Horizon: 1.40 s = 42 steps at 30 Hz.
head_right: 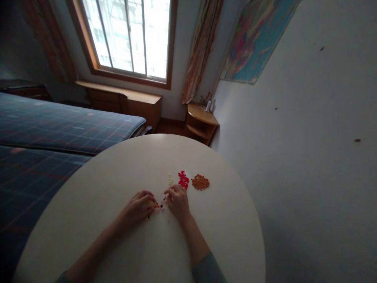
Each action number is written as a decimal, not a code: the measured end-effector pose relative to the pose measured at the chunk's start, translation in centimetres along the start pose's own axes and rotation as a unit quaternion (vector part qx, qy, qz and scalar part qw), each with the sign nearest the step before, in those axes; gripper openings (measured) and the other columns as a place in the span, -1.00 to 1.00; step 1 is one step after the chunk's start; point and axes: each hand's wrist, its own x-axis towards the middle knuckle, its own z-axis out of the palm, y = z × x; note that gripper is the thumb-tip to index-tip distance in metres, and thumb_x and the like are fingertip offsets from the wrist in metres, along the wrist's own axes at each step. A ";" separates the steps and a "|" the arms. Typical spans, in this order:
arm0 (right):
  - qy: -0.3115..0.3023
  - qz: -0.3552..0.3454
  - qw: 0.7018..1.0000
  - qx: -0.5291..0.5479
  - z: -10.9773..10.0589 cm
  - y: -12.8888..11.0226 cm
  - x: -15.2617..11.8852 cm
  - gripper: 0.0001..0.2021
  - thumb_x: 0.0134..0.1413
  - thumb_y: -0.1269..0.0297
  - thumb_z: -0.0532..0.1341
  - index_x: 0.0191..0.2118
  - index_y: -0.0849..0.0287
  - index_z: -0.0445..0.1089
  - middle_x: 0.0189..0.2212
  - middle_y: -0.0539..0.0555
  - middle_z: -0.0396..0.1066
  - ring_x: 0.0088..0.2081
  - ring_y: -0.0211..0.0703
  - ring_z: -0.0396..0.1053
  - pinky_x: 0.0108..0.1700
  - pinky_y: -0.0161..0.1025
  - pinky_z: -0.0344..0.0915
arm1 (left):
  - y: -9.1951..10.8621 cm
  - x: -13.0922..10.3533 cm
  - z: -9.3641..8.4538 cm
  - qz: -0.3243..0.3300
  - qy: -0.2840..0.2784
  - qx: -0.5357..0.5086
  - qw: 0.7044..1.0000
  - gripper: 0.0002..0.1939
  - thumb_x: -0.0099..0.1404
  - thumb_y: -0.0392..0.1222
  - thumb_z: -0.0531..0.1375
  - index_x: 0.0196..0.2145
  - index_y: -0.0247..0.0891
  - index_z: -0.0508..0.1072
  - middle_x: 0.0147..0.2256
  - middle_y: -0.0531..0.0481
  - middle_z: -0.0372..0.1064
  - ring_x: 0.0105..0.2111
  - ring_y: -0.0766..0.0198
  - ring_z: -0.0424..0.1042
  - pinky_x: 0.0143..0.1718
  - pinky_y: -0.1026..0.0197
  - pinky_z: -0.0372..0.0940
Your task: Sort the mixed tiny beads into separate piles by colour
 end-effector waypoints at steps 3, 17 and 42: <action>-0.032 -0.044 0.998 0.032 -0.2 -0.1 -0.1 -0.84 -0.11 0.49 0.17 -0.43 0.08 0.42 -0.38 -0.01 0.34 -0.28 -0.23 0.25 -0.20 -0.29 0.12 | -0.3 -0.1 0.2 0.003 0.003 -0.001 1.000 -0.82 0.08 -0.27 0.17 -0.29 -0.18 0.42 -0.24 -0.07 0.32 -0.21 0.18 0.31 -0.16 0.13 0.24; -0.076 -0.061 0.995 -0.021 -0.2 -0.1 0.0 -0.94 -0.11 0.27 0.24 -0.41 0.09 0.40 -0.29 0.01 0.30 -0.25 -0.20 0.22 -0.20 -0.26 0.10 | -0.4 -0.2 0.4 0.020 0.005 0.035 0.999 -0.74 0.06 -0.31 0.16 -0.24 -0.12 0.45 -0.17 -0.07 0.29 -0.20 0.17 0.31 -0.14 0.09 0.25; -0.088 -0.001 0.995 0.048 -0.4 -0.1 0.3 -0.92 -0.21 0.36 0.30 -0.47 0.12 0.40 -0.29 0.02 0.30 -0.21 -0.19 0.24 -0.14 -0.23 0.13 | -0.4 -0.2 0.4 0.026 -0.020 0.060 0.998 -0.87 0.09 -0.28 0.17 -0.41 -0.09 0.49 -0.18 -0.02 0.31 -0.25 0.21 0.32 -0.16 0.11 0.22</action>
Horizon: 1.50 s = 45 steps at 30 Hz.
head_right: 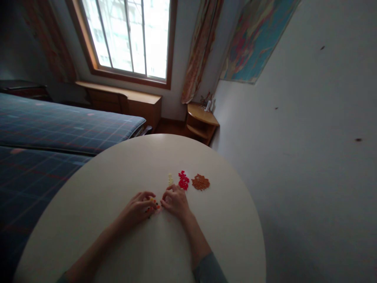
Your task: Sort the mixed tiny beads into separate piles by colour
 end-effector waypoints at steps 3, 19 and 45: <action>0.002 -0.004 1.000 0.016 0.2 0.3 0.0 -0.92 -0.21 0.39 0.30 -0.49 0.13 0.40 -0.29 0.02 0.30 -0.20 -0.18 0.24 -0.13 -0.23 0.13 | 0.1 0.0 -0.2 0.004 0.002 0.003 1.000 -0.89 0.10 -0.27 0.18 -0.44 -0.11 0.49 -0.19 -0.04 0.33 -0.26 0.21 0.33 -0.18 0.12 0.23; 0.178 0.104 0.978 0.036 0.9 1.8 0.3 -0.95 -0.01 0.38 0.16 -0.44 0.19 0.35 -0.43 0.05 0.31 -0.33 -0.15 0.23 -0.26 -0.23 0.20 | 0.2 0.1 0.0 0.014 0.003 0.007 1.000 -0.89 0.15 -0.17 0.17 -0.44 -0.11 0.51 -0.21 -0.03 0.35 -0.27 0.24 0.32 -0.20 0.17 0.22; 0.104 0.141 0.978 -0.112 0.7 0.8 -0.3 -0.79 -0.09 0.53 0.11 -0.57 0.15 0.41 -0.51 -0.03 0.40 -0.42 -0.29 0.30 -0.31 -0.35 0.07 | 0.8 0.2 -0.6 -0.004 -0.007 -0.002 1.000 -0.89 0.14 -0.16 0.18 -0.38 -0.06 0.52 -0.22 -0.04 0.35 -0.26 0.23 0.33 -0.21 0.17 0.24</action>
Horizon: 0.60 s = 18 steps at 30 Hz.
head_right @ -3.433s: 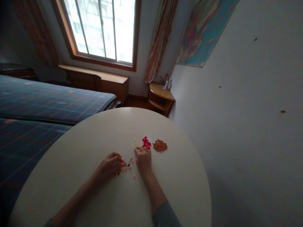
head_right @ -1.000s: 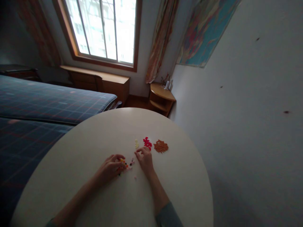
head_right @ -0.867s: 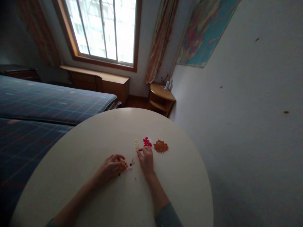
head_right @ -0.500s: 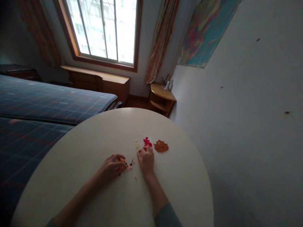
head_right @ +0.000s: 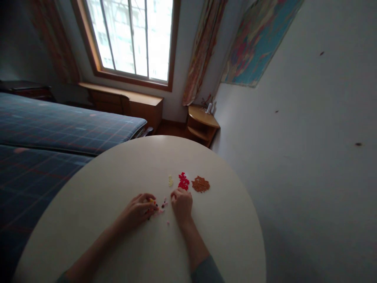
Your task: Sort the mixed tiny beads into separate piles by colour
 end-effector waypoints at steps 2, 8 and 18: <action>-0.006 0.005 1.000 0.012 0.0 0.0 0.0 -0.79 -0.08 0.52 0.10 -0.53 0.14 0.43 -0.48 -0.03 0.43 -0.43 -0.30 0.32 -0.32 -0.38 0.09 | 0.0 0.0 0.1 -0.002 0.002 -0.001 1.000 -0.90 0.13 -0.17 0.18 -0.39 -0.08 0.52 -0.22 -0.04 0.35 -0.25 0.22 0.33 -0.20 0.16 0.23; -0.014 0.011 0.999 0.036 0.2 0.0 -0.1 -0.75 -0.07 0.53 0.08 -0.40 0.10 0.47 -0.36 -0.03 0.47 -0.35 -0.31 0.37 -0.26 -0.43 0.18 | -0.4 -0.1 0.4 0.005 0.008 0.003 1.000 -0.89 0.13 -0.22 0.17 -0.40 -0.10 0.51 -0.22 -0.04 0.34 -0.26 0.22 0.33 -0.21 0.17 0.23; -0.008 -0.004 1.000 0.010 0.2 -0.1 -0.1 -0.72 -0.04 0.52 0.06 -0.32 0.07 0.46 -0.27 -0.03 0.46 -0.33 -0.28 0.39 -0.25 -0.38 0.25 | -0.5 -0.1 0.3 0.005 0.001 0.003 1.000 -0.92 0.12 -0.24 0.16 -0.41 -0.15 0.47 -0.22 -0.04 0.34 -0.25 0.22 0.33 -0.20 0.18 0.22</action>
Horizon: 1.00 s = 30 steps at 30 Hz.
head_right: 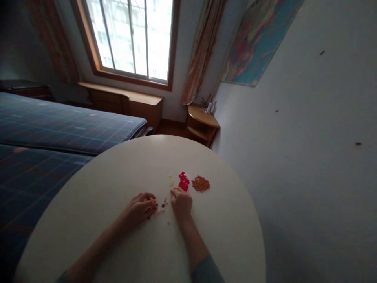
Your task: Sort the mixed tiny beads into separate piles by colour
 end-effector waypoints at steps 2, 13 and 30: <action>0.001 0.002 1.000 -0.005 0.0 -0.1 0.0 -0.72 -0.03 0.51 0.07 -0.30 0.07 0.46 -0.26 -0.03 0.45 -0.34 -0.27 0.40 -0.26 -0.38 0.26 | 0.1 0.1 -0.1 -0.004 -0.002 -0.003 1.000 -0.93 0.12 -0.27 0.16 -0.44 -0.17 0.46 -0.22 -0.04 0.35 -0.25 0.22 0.33 -0.20 0.18 0.22; -0.001 -0.007 1.000 -0.022 0.0 -0.2 0.0 -0.72 0.00 0.49 0.06 -0.25 0.05 0.43 -0.23 -0.02 0.43 -0.35 -0.29 0.39 -0.32 -0.40 0.25 | 0.2 0.1 -0.1 -0.008 0.009 -0.023 1.000 -0.91 0.11 -0.33 0.12 -0.43 -0.21 0.41 -0.25 -0.05 0.36 -0.27 0.24 0.32 -0.21 0.21 0.22; 0.005 0.008 1.000 0.016 -0.2 -0.4 0.2 -0.69 0.00 0.49 0.03 -0.19 0.06 0.41 -0.21 0.01 0.40 -0.34 -0.28 0.37 -0.28 -0.39 0.25 | -0.3 0.0 0.3 0.000 0.017 -0.026 1.000 -0.89 0.15 -0.28 0.09 -0.38 -0.21 0.41 -0.25 -0.08 0.36 -0.28 0.25 0.33 -0.22 0.22 0.24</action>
